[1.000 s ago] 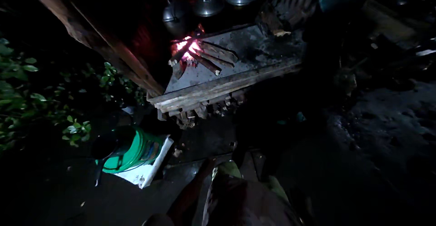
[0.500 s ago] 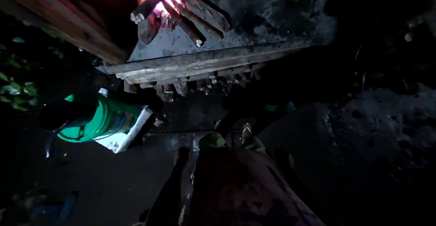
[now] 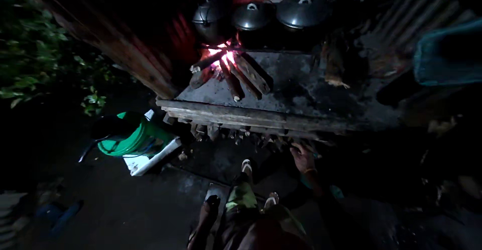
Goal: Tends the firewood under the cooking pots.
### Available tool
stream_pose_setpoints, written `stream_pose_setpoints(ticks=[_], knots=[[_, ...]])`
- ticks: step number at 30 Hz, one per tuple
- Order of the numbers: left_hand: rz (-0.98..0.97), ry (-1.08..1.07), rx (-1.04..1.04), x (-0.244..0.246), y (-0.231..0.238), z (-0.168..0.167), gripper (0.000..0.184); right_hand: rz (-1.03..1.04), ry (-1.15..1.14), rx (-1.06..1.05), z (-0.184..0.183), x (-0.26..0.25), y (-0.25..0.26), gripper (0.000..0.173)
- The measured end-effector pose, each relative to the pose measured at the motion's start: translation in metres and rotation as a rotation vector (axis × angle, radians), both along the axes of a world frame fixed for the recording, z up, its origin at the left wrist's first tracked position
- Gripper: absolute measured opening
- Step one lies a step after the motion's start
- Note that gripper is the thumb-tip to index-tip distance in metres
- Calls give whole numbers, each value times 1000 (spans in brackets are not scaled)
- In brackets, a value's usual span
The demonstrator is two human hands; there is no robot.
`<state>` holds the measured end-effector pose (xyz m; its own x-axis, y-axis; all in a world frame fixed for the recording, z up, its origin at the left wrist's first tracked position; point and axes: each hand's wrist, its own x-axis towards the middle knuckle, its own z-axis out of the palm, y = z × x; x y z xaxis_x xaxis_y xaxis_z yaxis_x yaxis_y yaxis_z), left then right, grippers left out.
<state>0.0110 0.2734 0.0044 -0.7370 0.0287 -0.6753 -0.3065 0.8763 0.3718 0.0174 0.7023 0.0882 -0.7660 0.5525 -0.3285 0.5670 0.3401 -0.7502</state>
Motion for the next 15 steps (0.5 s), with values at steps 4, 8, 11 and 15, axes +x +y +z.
stream_pose_setpoints(ticks=[4,8,11,15], knots=[[111,152,73,-45,30,7,36,144,-36,59,24,-79,-10,42],[147,327,200,-122,68,26,36,235,-54,193,34,-155,-13,43],[154,438,296,-183,99,51,36,305,-150,260,42,-216,-15,47],[128,574,430,-263,133,69,36,411,-237,372,43,-290,-24,49]])
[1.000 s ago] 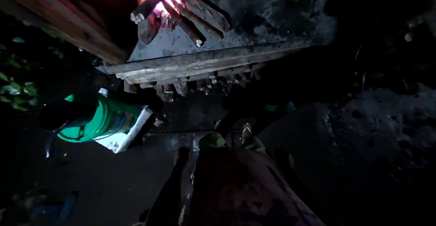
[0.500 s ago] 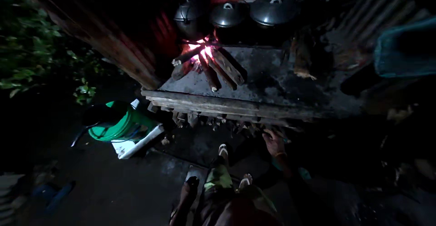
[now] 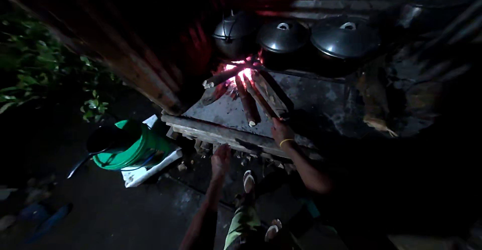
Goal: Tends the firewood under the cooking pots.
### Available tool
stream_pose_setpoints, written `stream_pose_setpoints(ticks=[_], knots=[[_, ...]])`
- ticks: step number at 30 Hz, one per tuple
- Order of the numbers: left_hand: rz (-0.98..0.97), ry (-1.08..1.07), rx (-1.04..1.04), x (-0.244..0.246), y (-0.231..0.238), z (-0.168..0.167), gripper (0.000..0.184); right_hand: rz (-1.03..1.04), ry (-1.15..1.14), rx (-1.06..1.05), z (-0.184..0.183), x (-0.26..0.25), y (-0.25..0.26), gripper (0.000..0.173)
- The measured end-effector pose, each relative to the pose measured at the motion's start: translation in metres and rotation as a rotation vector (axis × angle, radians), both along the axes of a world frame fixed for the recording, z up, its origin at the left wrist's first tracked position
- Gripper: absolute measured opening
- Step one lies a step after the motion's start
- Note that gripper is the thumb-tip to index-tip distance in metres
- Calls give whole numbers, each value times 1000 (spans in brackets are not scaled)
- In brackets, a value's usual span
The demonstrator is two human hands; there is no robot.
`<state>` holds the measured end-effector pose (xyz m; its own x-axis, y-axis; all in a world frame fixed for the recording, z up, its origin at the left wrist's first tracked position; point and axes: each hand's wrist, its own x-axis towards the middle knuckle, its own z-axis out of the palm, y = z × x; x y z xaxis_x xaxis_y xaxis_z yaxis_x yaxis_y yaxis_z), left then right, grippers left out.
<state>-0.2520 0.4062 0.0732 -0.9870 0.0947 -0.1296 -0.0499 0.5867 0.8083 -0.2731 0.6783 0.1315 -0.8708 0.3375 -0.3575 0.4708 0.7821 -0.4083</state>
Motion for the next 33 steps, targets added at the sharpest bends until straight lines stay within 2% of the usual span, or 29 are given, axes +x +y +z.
stream_pose_setpoints(ticks=[2,6,10,15,19,29,33], knots=[[-5,62,39,-38,14,12,35,61,-38,37,-1,-30,-4,49],[-51,103,-71,-108,24,30,38,113,-119,115,-8,-72,-9,48],[-97,89,-108,-149,41,37,41,124,-129,194,-18,-94,-13,41],[-212,-37,-128,-152,85,27,49,143,-125,256,-24,-100,-17,44],[-224,-58,-109,-149,107,15,53,122,-215,209,-18,-109,-19,55],[-156,-132,-94,-152,122,-6,72,69,-181,161,-18,-127,-24,55],[-114,-110,-59,-154,125,-6,71,80,-167,141,-21,-134,-25,60]])
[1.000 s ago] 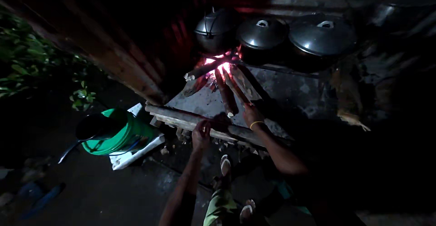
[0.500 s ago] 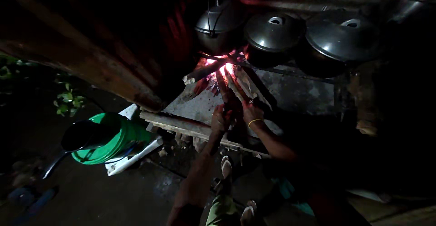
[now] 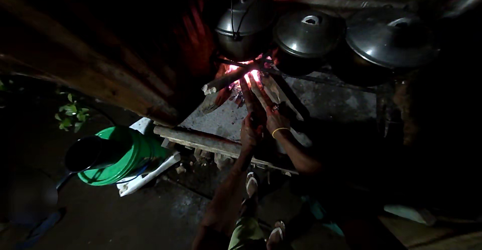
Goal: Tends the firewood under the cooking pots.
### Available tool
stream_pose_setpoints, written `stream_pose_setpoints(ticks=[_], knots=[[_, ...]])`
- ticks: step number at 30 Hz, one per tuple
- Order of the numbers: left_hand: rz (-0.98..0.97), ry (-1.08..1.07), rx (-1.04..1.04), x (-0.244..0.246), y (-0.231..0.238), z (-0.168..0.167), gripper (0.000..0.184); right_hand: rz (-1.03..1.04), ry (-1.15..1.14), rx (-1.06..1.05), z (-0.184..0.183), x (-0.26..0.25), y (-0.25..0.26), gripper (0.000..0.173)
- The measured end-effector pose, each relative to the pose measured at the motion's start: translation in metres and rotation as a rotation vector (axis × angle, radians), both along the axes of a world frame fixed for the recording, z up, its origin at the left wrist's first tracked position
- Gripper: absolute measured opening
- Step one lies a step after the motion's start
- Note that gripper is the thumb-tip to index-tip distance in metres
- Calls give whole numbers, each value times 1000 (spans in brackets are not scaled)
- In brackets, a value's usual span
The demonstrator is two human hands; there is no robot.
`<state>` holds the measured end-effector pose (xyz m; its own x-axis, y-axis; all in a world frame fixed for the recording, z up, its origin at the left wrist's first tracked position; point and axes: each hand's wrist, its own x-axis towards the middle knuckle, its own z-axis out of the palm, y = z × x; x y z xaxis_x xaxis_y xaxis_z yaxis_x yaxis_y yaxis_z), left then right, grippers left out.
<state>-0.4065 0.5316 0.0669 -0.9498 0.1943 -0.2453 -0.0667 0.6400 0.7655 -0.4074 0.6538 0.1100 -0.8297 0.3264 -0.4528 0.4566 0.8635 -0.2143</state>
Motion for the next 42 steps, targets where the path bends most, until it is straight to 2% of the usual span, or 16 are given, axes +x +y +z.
stream_pose_setpoints(ticks=[6,9,14,22,26,30,32,38,42], knots=[[45,70,13,-4,-2,-6,62,15,4,25,-2,-2,0,56],[52,57,0,-5,-1,-5,61,-3,-48,2,5,7,1,61],[68,64,8,-6,1,-6,58,-43,42,-26,1,41,-2,59],[48,61,32,-8,-2,-13,59,-114,-6,-141,10,93,4,59],[49,70,55,-7,-3,-14,57,-132,151,-234,9,125,12,56],[35,81,106,-7,-1,-12,57,-106,423,-210,-6,148,16,52],[20,62,112,-8,1,-10,58,-100,456,-206,-4,148,18,52],[18,93,111,-9,6,-19,58,-75,199,-233,14,107,25,56],[19,111,138,-8,7,-18,59,-71,184,-222,12,75,23,55]])
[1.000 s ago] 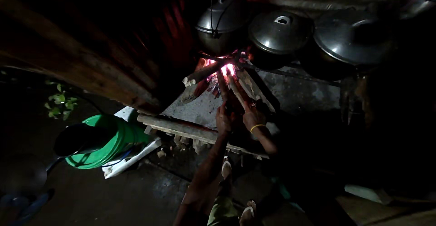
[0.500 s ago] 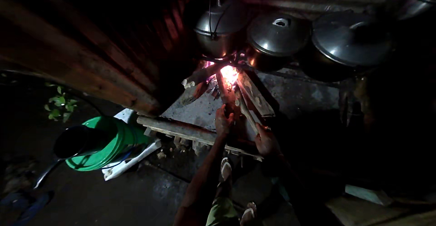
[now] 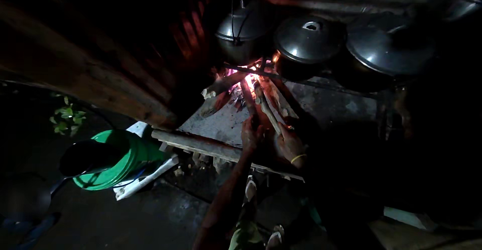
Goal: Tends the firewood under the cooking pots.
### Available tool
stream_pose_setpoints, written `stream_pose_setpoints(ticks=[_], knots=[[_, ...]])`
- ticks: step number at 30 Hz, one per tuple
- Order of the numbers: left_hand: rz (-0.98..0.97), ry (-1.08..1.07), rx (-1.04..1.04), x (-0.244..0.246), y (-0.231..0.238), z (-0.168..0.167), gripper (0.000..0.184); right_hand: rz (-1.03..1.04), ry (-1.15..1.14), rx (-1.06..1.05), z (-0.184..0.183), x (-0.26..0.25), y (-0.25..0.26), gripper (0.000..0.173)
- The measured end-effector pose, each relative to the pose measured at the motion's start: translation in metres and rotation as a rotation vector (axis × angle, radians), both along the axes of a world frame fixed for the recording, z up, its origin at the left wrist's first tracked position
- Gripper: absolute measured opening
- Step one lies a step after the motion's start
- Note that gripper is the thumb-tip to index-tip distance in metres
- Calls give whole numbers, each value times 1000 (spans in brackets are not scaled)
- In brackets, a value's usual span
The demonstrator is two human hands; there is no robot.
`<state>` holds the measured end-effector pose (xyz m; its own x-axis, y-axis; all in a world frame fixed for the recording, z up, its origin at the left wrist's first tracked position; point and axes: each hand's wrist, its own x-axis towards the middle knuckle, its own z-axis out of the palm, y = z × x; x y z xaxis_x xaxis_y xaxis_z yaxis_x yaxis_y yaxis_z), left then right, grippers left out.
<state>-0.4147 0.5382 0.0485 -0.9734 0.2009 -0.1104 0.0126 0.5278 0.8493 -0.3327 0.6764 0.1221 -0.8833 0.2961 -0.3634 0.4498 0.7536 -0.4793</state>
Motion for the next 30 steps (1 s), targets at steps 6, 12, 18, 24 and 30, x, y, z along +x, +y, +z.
stream_pose_setpoints(ticks=[6,12,18,24,30], knots=[[-9,23,36,-3,6,-9,59,1,3,-12,-1,-43,-3,55],[5,34,62,-1,6,-9,57,-19,-28,-79,-2,-70,-9,58],[-16,-24,121,-3,-12,4,54,-12,-44,-75,-16,-85,-14,61],[10,76,-68,-31,-43,31,50,-17,-74,-12,-21,-86,-26,62],[76,357,-246,-77,-76,56,47,-39,19,70,-25,-80,-35,58]])
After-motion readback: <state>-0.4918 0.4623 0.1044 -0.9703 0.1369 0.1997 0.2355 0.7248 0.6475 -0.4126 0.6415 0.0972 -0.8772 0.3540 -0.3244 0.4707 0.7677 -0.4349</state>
